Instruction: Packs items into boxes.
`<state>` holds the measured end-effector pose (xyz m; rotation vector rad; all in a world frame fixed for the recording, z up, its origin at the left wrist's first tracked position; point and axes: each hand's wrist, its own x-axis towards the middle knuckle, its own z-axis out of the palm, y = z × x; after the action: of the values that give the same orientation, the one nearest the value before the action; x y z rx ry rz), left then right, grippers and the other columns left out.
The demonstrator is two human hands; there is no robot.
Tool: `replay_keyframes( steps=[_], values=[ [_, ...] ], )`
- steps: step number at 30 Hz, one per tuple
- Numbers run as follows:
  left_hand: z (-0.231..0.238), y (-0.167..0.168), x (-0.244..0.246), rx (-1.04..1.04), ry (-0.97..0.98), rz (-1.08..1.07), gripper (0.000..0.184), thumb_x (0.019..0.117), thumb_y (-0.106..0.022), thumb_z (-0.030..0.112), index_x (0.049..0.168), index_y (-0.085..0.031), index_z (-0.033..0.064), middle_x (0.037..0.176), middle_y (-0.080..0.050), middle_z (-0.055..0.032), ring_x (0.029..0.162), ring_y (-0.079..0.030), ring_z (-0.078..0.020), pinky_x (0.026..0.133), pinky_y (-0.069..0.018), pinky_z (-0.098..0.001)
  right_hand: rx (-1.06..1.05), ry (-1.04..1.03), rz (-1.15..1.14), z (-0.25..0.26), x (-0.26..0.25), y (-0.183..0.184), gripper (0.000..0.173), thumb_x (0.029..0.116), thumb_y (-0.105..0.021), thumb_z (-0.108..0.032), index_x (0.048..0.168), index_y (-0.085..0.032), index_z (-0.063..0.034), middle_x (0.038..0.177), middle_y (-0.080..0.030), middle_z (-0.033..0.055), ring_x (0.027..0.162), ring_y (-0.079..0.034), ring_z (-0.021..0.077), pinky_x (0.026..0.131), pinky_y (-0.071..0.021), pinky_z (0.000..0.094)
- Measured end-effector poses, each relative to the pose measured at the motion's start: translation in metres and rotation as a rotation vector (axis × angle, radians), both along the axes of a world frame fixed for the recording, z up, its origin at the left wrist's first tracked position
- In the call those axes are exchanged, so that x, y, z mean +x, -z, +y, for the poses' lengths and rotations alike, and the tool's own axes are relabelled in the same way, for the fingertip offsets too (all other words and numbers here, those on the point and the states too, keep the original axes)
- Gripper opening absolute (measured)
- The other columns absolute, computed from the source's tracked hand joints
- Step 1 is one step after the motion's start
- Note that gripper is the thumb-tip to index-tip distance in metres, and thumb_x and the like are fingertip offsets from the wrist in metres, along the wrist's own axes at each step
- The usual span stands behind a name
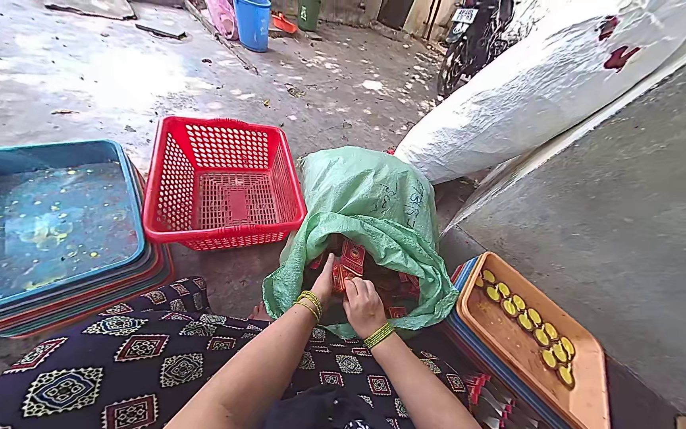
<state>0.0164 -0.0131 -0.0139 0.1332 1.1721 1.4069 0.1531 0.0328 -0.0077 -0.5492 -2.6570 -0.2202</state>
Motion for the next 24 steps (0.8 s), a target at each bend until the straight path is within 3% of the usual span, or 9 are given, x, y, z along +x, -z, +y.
replay_keyframes(
  steps=[3,4,7,9,11,14,17,20,24],
  values=[
    [0.004,0.011,-0.003,0.051,0.020,0.088,0.092,0.0876,-0.078,0.041,0.155,-0.025,0.0077,0.125,-0.065,-0.0210,0.108,-0.069,-0.0316,0.087,-0.0603,-0.0491,-0.236,0.012,0.101,-0.003,0.008,-0.007,0.031,0.0821,-0.067,-0.013,0.111,-0.077,-0.0077,0.114,-0.073,0.0103,0.108,-0.069,0.0250,0.094,-0.0574,0.0382],
    [0.004,0.009,-0.003,0.044,0.028,0.099,0.095,0.0818,-0.083,0.029,0.154,-0.025,0.0082,0.120,-0.066,-0.0212,0.102,-0.071,-0.0313,0.082,-0.0620,-0.0469,-0.366,0.064,0.182,-0.001,0.011,-0.010,0.027,0.0818,-0.065,-0.013,0.105,-0.078,-0.0096,0.110,-0.074,0.0066,0.104,-0.070,0.0197,0.092,-0.0585,0.0359],
    [0.001,0.002,-0.003,0.046,0.114,0.072,0.091,0.0814,-0.082,0.017,0.154,-0.027,0.0131,0.123,-0.065,-0.0225,0.101,-0.071,-0.0341,0.080,-0.0624,-0.0467,-0.835,0.344,0.482,0.020,0.019,-0.019,0.026,0.0847,-0.067,-0.013,0.105,-0.067,0.0021,0.104,-0.067,0.0151,0.092,-0.067,0.0215,0.081,-0.0575,0.0386],
    [0.002,0.003,-0.003,0.054,0.157,0.090,0.091,0.0799,-0.082,0.017,0.153,-0.029,0.0141,0.124,-0.064,-0.0220,0.100,-0.071,-0.0345,0.079,-0.0624,-0.0470,-1.128,0.462,0.680,0.041,0.022,-0.017,0.049,0.0871,-0.076,-0.019,0.124,-0.052,0.0036,0.111,-0.063,0.0179,0.092,-0.066,0.0230,0.077,-0.0583,0.0387],
    [0.003,0.006,-0.003,0.057,0.193,0.130,0.091,0.0782,-0.083,0.015,0.153,-0.031,0.0137,0.125,-0.065,-0.0211,0.100,-0.071,-0.0348,0.079,-0.0626,-0.0479,-1.529,0.496,0.763,0.052,0.024,-0.020,0.069,0.0931,-0.076,-0.029,0.145,-0.039,-0.0034,0.126,-0.065,0.0198,0.107,-0.069,0.0281,0.086,-0.0599,0.0445],
    [0.004,0.010,-0.001,0.057,0.290,0.234,0.093,0.0749,-0.085,0.011,0.153,-0.033,0.0128,0.127,-0.064,-0.0207,0.101,-0.071,-0.0351,0.079,-0.0634,-0.0502,-1.882,0.430,0.745,0.060,0.024,-0.014,0.059,0.0978,-0.071,-0.025,0.146,-0.043,-0.0051,0.122,-0.069,0.0208,0.105,-0.071,0.0315,0.087,-0.0607,0.0465],
    [0.003,0.015,-0.001,0.020,0.448,0.380,0.090,0.0716,-0.085,0.010,0.149,-0.040,0.0114,0.128,-0.064,-0.0194,0.105,-0.070,-0.0332,0.085,-0.0615,-0.0516,-1.825,0.362,0.893,0.060,0.021,-0.012,0.057,0.0914,-0.072,-0.002,0.141,-0.044,-0.0012,0.121,-0.067,0.0232,0.102,-0.071,0.0337,0.084,-0.0622,0.0488],
    [0.004,0.023,-0.002,-0.042,0.540,0.485,0.092,0.0689,-0.087,0.013,0.149,-0.042,0.0112,0.130,-0.063,-0.0203,0.111,-0.067,-0.0345,0.091,-0.0577,-0.0555,-1.598,0.266,1.057,0.057,0.025,-0.032,0.052,0.0916,-0.067,0.003,0.139,-0.045,0.0013,0.123,-0.064,0.0233,0.104,-0.070,0.0318,0.085,-0.0625,0.0469],
    [0.005,0.025,-0.005,-0.115,0.414,0.392,0.090,0.0743,-0.088,0.016,0.150,-0.039,0.0102,0.129,-0.063,-0.0225,0.107,-0.069,-0.0369,0.086,-0.0605,-0.0548,-1.334,0.112,0.757,0.065,0.051,-0.053,0.058,0.0828,-0.075,-0.003,0.137,-0.054,0.0036,0.123,-0.067,0.0189,0.109,-0.069,0.0253,0.093,-0.0612,0.0400]
  ],
)
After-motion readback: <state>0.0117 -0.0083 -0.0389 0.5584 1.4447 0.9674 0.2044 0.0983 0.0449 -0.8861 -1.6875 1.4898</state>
